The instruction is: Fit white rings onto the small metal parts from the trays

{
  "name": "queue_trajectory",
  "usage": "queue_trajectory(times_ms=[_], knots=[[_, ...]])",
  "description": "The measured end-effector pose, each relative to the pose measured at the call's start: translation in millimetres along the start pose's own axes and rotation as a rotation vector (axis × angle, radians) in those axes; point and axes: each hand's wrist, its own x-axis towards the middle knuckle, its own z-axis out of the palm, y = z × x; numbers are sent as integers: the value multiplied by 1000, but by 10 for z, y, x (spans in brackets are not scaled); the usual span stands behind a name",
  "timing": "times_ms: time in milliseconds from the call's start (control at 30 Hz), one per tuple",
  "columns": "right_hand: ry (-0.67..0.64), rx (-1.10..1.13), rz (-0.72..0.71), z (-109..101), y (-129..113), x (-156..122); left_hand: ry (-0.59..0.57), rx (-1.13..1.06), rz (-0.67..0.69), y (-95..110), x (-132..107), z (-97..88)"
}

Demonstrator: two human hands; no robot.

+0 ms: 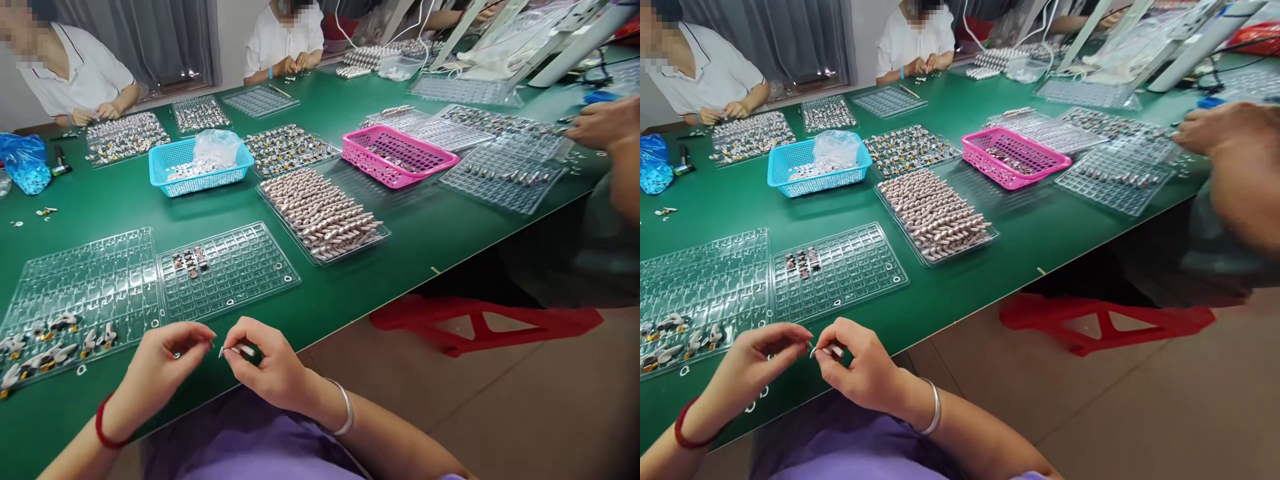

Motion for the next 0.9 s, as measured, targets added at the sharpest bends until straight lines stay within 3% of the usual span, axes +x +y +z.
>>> queue_trajectory(times_ms=[167, 333, 500, 700, 900], knots=[[-33, -36, -53, 76, -85, -5, 127, -301, -69, -17, -244, 252], [-28, 24, -74, 108, -122, -51, 290, -558, -156, -23, -349, 372], [-112, 77, -245, 124, -114, -122, 302, -546, -185, -71, -437, 388], [-85, -63, -297, 132, -75, -174, 310, -619, -169, -86, -517, 415], [-111, -84, -330, 126, -153, -205, 470, -525, -144, -108, -553, 485]])
